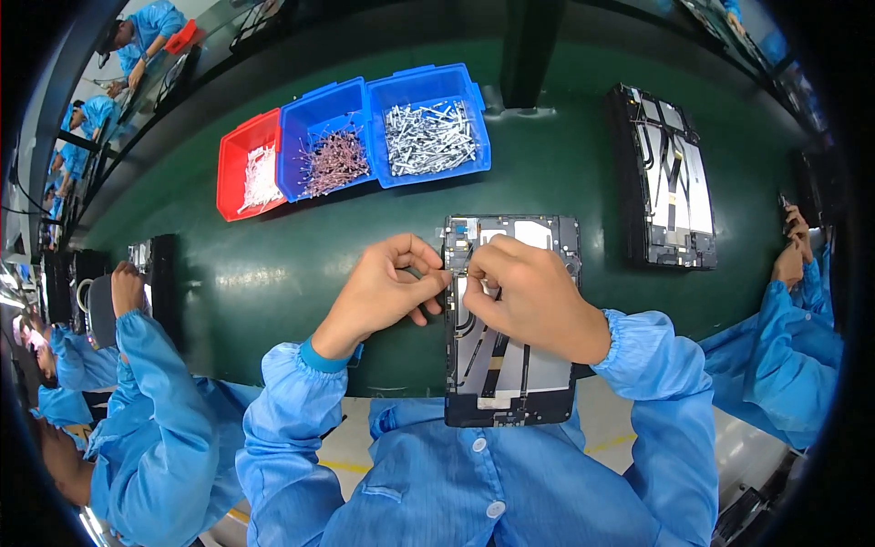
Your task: The person assembles tablet devices on an assembly line by taking small components from bins, connecting wires and ribbon cables to each device by hand, pressing side parts into place, and passing the tablets down the conveyor.
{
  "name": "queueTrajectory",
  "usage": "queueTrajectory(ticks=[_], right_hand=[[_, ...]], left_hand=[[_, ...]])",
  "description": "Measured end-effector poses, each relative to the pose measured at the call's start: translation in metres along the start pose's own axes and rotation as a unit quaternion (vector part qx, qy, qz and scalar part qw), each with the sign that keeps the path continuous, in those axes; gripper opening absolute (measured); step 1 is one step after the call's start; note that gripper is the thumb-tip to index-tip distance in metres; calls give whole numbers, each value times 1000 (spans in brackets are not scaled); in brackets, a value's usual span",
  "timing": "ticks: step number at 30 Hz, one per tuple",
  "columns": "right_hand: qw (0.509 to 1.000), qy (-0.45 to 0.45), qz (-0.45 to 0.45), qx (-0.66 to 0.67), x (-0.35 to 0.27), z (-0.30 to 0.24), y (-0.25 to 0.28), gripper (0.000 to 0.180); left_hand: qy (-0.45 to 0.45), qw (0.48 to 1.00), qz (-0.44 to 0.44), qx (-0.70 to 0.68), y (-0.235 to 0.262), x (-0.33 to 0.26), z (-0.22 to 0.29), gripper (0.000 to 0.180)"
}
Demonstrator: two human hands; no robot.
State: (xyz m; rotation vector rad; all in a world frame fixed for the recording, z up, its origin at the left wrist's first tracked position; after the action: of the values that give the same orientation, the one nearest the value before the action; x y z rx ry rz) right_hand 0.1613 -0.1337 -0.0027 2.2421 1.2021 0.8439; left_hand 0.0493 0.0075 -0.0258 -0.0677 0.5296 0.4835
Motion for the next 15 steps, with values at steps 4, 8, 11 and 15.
queueTrajectory(ticks=[4,8,11,15], right_hand=[[1000,3,6,-2,6,-6,1,11],[994,-69,-83,27,25,-2,12,12],[996,-38,77,-29,75,-9,44,9],[986,105,13,-129,124,-12,22,13]], left_hand=[[-30,999,-14,30,-1,6,3,15],[-34,999,-17,35,-7,9,-3,19],[-56,997,-5,59,-7,8,-5,21],[-70,996,-30,36,1,5,-7,23]])
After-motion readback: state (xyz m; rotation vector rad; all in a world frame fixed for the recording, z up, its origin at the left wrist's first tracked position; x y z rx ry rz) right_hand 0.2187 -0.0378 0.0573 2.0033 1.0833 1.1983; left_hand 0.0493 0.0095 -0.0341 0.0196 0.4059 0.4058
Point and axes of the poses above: each hand's wrist, its own x-axis towards the middle knuckle, its own y-axis out of the back of the hand, z = x × y, the point moved 4 cm from there along x, towards the middle knuckle, and after that the axes turned 7 degrees about z, right-handed, at the moved point
